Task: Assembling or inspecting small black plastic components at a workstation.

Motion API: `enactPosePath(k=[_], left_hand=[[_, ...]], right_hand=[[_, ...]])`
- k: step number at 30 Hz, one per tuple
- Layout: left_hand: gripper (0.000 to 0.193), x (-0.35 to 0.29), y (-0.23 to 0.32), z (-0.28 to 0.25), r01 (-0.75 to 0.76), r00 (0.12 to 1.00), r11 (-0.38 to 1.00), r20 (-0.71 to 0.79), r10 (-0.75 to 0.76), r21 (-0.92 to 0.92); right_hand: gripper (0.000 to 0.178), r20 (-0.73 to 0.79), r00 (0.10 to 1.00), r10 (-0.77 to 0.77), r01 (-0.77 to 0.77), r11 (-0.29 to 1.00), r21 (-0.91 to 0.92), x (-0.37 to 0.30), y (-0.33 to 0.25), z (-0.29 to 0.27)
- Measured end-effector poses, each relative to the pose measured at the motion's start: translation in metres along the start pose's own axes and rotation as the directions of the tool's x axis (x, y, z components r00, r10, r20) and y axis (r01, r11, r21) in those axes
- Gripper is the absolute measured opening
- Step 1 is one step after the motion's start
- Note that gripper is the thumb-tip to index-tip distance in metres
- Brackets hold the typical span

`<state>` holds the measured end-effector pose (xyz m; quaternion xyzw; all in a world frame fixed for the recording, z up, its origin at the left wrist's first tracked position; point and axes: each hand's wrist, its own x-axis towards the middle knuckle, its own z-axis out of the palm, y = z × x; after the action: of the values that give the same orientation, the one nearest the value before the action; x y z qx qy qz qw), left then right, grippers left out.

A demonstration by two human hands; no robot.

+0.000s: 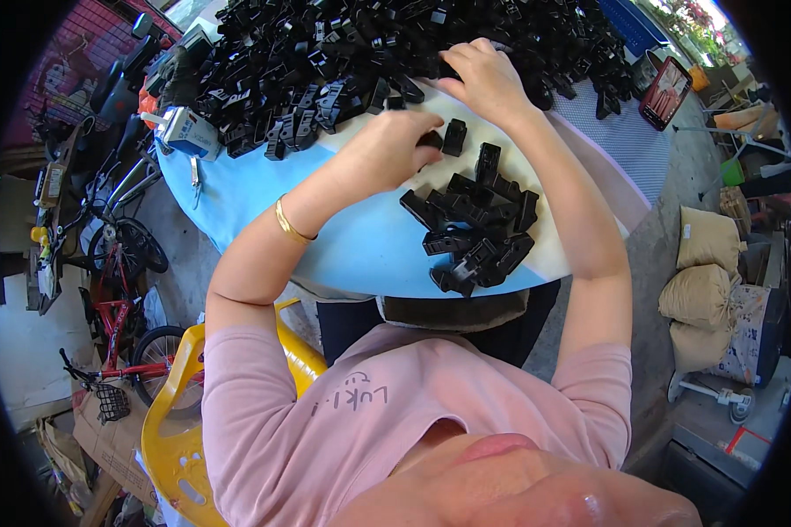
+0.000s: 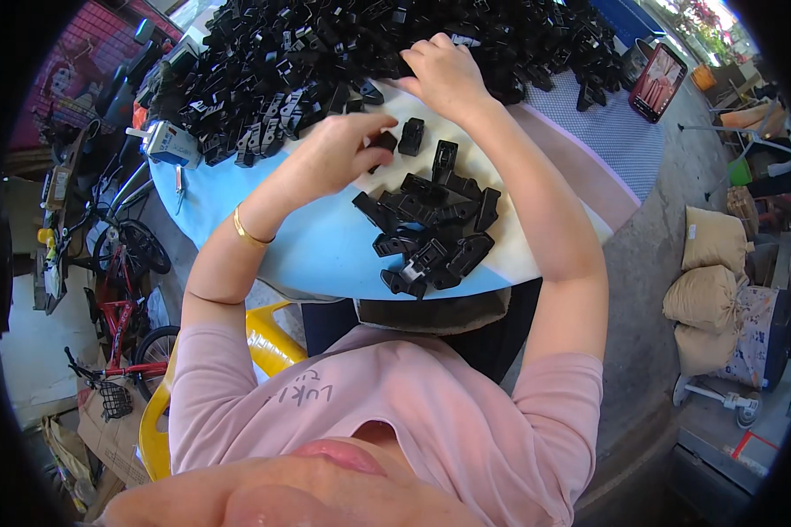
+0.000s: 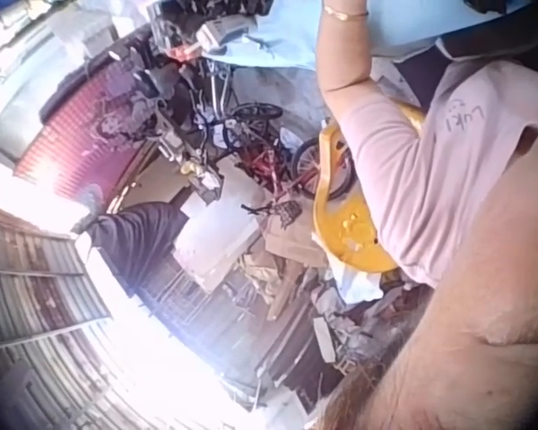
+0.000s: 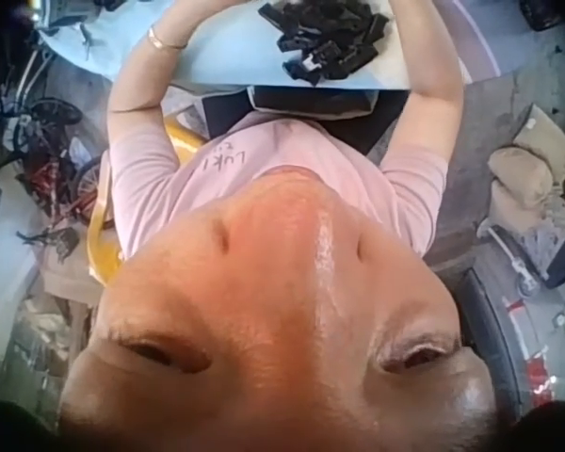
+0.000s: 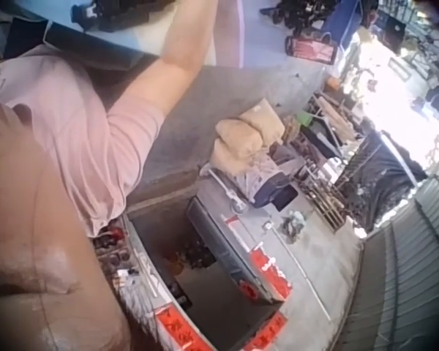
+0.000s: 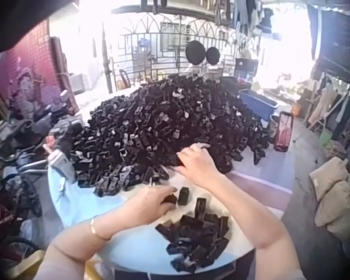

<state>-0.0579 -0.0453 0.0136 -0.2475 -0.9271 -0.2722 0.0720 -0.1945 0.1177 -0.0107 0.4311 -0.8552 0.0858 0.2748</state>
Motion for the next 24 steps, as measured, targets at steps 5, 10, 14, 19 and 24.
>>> enactPosePath(k=[5, 10, 14, 19, 24], left_hand=[[0.038, 0.012, -0.01, -0.009, 0.288, 0.954, 0.742, 0.112, -0.279, -0.605], [0.038, 0.001, 0.013, -0.006, 0.102, 0.967, 0.919, 0.254, -0.002, -0.381], [0.031, 0.001, 0.013, -0.005, 0.061, 0.989, 0.919, 0.149, -0.002, -0.39], [0.04, 0.008, -0.011, -0.007, 0.21, 0.933, 0.947, -0.338, -0.12, 0.244], [0.043, 0.006, -0.015, 0.007, 0.197, 0.972, 0.912, -0.194, -0.134, 0.359]], right_hand=[[0.029, -0.074, 0.997, -0.003, 0.007, 0.999, 0.052, -0.003, -0.002, -0.015], [0.03, -0.016, 0.964, 0.266, -0.241, 0.897, 0.371, -0.016, 0.002, -0.037], [0.029, 0.134, 0.913, 0.385, -0.385, 0.704, 0.598, -0.029, 0.004, -0.041], [0.028, 0.157, 0.923, 0.352, -0.35, 0.592, 0.726, -0.03, -0.013, -0.043], [0.026, 0.064, 0.96, 0.274, -0.234, 0.65, 0.723, -0.03, -0.027, -0.053]])
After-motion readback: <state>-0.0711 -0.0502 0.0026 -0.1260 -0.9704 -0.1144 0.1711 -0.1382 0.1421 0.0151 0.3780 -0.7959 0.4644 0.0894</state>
